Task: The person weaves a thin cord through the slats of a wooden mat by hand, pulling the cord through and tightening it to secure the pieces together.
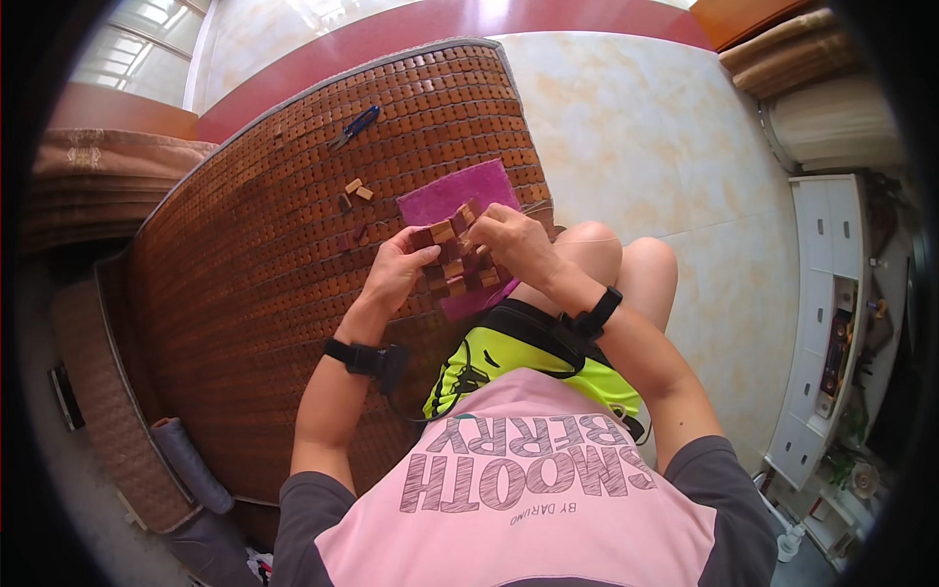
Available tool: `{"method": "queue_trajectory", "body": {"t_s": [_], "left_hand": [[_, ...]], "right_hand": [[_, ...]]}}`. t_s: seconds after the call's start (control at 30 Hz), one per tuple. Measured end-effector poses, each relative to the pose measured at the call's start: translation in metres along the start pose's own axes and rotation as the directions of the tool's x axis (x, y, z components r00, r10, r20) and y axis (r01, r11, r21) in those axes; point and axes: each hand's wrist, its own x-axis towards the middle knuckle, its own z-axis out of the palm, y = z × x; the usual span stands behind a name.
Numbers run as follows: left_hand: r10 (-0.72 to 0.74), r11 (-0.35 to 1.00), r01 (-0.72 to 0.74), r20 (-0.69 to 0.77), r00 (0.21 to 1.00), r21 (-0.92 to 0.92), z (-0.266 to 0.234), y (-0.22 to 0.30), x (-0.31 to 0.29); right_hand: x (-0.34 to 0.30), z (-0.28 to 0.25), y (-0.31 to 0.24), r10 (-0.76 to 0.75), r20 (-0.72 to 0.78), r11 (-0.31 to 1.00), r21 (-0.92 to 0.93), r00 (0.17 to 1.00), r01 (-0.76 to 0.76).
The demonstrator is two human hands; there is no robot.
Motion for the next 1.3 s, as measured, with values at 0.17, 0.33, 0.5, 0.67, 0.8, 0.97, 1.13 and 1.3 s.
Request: {"method": "queue_trajectory", "body": {"t_s": [0.17, 0.33, 0.5, 0.67, 0.8, 0.97, 1.13, 1.3], "left_hand": [[-0.032, 0.997, 0.032, -0.001, 0.999, -0.073, 0.0013, -0.0033, 0.0027], [-0.056, 0.990, 0.058, 0.017, 0.998, -0.131, 0.0025, -0.0022, 0.0019], [-0.051, 0.988, 0.052, 0.014, 0.999, -0.146, 0.0038, -0.0015, 0.0016], [-0.064, 0.984, 0.065, 0.013, 0.998, -0.165, 0.0061, -0.0002, -0.0012], [-0.060, 0.983, 0.063, 0.023, 0.998, -0.173, 0.0054, -0.0014, -0.0006], [-0.065, 0.985, 0.062, -0.016, 0.998, -0.164, 0.0045, -0.0020, 0.0005], [-0.061, 0.985, 0.057, -0.017, 0.998, -0.161, 0.0022, -0.0026, 0.0011], [-0.058, 0.985, 0.057, 0.000, 0.998, -0.162, -0.0022, -0.0055, 0.0015]], "right_hand": [[-0.0004, 0.0000, 0.0034, -0.011, -0.004, 0.998, 0.063, 1.000, 0.011], [-0.0010, 0.0000, 0.0006, 0.026, -0.005, 0.997, 0.075, 1.000, -0.025], [-0.0006, 0.0015, -0.0018, 0.038, -0.018, 0.999, 0.018, 0.999, -0.038], [0.0038, -0.0028, -0.0020, -0.132, -0.035, 0.989, -0.076, 0.991, 0.129], [0.0040, -0.0026, 0.0000, -0.124, -0.023, 0.990, -0.063, 0.992, 0.123], [0.0025, -0.0005, -0.0016, -0.119, -0.026, 0.988, -0.101, 0.993, 0.115], [-0.0001, 0.0027, -0.0037, -0.089, -0.037, 0.988, -0.126, 0.995, 0.084], [-0.0013, 0.0042, -0.0049, -0.065, -0.029, 0.993, -0.097, 0.997, 0.062]]}}
